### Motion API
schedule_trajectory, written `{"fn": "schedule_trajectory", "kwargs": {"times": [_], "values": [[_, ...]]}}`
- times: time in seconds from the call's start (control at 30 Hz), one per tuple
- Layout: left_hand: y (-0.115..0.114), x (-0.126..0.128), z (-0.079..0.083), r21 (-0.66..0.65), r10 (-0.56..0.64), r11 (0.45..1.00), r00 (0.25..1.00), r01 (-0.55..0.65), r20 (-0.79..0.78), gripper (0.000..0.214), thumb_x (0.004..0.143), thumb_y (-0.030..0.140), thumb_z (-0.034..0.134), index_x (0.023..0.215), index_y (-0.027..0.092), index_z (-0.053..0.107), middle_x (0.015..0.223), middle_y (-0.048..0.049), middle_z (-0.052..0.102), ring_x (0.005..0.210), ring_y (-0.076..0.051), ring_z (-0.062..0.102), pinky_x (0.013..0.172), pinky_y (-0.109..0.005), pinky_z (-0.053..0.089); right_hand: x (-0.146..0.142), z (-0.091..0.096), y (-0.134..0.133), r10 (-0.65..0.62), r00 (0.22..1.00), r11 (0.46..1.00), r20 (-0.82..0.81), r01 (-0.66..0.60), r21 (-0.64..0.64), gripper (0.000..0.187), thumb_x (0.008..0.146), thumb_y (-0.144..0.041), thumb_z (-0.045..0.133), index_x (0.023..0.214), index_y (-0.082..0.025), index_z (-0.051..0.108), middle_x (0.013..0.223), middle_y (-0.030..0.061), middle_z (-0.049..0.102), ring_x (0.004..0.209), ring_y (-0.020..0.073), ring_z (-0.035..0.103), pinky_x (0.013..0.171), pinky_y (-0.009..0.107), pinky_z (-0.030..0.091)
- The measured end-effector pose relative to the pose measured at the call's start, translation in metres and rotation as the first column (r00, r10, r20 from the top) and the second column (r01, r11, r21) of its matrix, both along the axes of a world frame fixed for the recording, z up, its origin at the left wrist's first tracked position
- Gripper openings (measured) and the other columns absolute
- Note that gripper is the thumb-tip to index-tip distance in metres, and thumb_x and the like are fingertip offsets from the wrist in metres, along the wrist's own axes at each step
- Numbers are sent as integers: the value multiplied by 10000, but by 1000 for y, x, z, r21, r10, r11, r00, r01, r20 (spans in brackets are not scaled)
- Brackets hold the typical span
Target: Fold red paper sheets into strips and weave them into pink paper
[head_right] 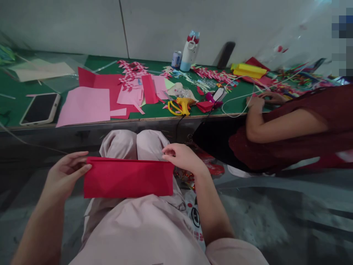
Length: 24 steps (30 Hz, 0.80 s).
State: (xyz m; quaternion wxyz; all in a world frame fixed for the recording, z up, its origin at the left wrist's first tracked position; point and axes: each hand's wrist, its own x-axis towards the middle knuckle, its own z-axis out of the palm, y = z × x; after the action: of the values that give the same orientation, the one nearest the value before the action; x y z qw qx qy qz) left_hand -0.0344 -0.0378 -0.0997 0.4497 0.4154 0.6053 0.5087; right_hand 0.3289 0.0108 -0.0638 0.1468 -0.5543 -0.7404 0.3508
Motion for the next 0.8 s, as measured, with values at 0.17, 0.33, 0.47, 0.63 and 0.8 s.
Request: {"fn": "schedule_trajectory", "kwargs": {"times": [0.17, 0.33, 0.47, 0.63, 0.8], "values": [[1, 31, 13, 136, -98, 984, 989, 112, -107, 437, 661, 342, 787, 1056, 203, 662, 804, -8, 677, 727, -141, 616, 691, -246, 526, -58, 37, 4, 211, 962, 972, -173, -189, 138, 230, 833, -309, 629, 1010, -177, 694, 970, 56, 712, 865, 159, 643, 799, 272, 483], [2, 43, 33, 132, -199, 968, 974, 212, -105, 435, 705, 347, 763, 1086, 182, 635, 809, -34, 696, 784, -168, 655, 744, -268, 531, -96, 50, 9, 340, 910, 940, -237, -332, 75, 327, 767, -323, 705, 1057, -174, 684, 946, 63, 712, 860, 175, 652, 783, 288, 495], [9, 43, 46, 117, -250, 958, 963, 262, -103, 453, 726, 374, 742, 1106, 164, 616, 812, -66, 708, 792, -196, 672, 698, -269, 527, -102, 53, 17, 364, 895, 931, -260, -336, 146, 210, 763, -191, 646, 966, -178, 698, 851, 28, 702, 751, 135, 631, 716, 251, 484], [28, 37, 69, 197, -305, 904, 896, 379, -323, 393, 823, 337, 626, 1182, 187, 566, 849, -49, 672, 788, -165, 631, 712, -255, 489, -110, 61, 27, 238, 905, 969, -352, -194, 155, 207, 730, -213, 663, 933, -176, 678, 779, 0, 655, 692, 113, 580, 649, 231, 448], [48, 33, 108, 250, -254, 846, 770, 470, -586, 411, 860, 253, 519, 1266, 213, 470, 912, -29, 614, 845, -161, 590, 761, -270, 459, -128, 69, 36, 144, 825, 989, -546, -95, 117, 163, 719, -242, 678, 845, -147, 638, 777, 5, 631, 673, 106, 539, 671, 249, 436]]}}
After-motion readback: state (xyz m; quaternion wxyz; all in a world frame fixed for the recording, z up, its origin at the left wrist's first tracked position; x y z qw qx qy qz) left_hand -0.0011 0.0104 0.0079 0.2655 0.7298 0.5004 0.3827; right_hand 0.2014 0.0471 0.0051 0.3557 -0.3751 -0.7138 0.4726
